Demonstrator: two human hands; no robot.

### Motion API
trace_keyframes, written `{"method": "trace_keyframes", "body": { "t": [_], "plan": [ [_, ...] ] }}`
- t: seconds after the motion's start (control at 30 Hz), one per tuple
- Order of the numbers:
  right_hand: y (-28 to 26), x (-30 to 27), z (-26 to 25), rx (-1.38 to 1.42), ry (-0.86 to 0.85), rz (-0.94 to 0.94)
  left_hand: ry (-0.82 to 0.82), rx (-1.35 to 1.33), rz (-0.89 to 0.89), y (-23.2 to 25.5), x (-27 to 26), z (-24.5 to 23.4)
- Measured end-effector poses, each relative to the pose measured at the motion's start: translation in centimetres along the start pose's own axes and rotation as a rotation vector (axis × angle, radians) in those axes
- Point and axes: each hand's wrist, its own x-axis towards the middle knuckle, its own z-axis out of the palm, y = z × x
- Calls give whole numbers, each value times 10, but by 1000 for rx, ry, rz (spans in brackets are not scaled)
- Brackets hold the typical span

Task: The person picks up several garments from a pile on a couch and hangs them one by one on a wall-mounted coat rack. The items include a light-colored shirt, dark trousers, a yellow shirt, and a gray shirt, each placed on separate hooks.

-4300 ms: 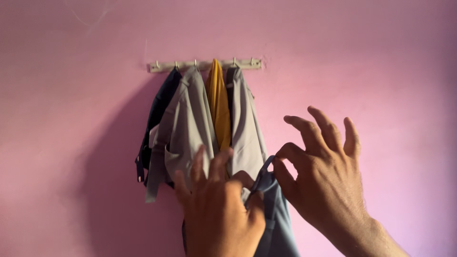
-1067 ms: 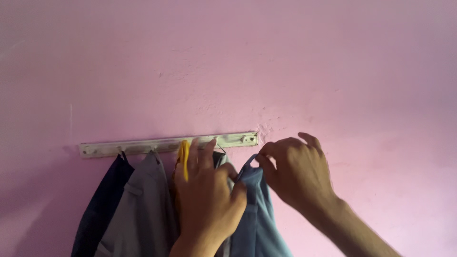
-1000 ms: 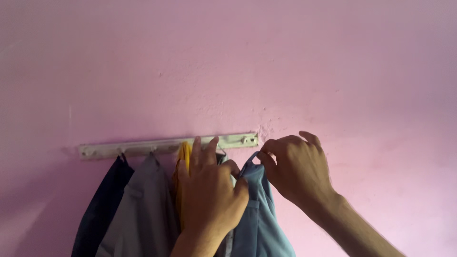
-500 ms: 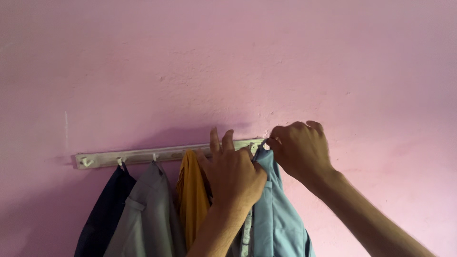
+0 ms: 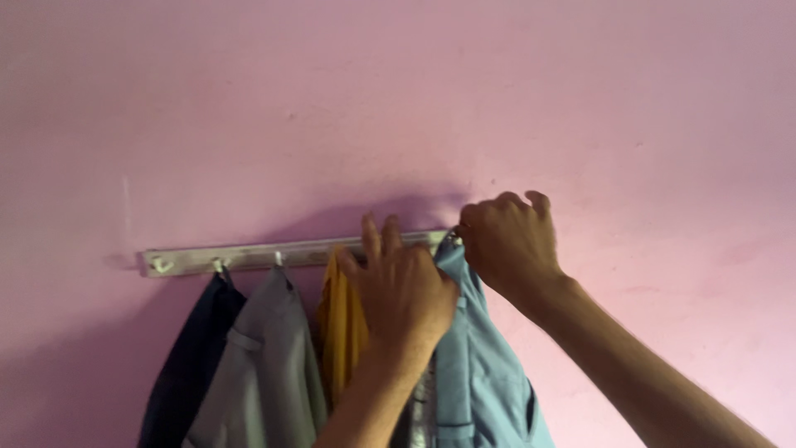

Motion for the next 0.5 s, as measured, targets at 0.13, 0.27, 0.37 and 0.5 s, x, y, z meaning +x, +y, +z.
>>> {"method": "trace_keyframes", "body": {
  "t": [0.13,0.27,0.37,0.5],
  "plan": [
    [2,1,2,39,-1,-10,48,5,12,-3,2,3],
    [1,8,7,-14,-75,0,-89,95,-17,-1,5,5],
    [1,7,11,-4,-50,2,-29,132,12,-1,3,8],
    [3,2,17,7,-25,-1,-96,147,-3,-1,1,9]
  ]
}}
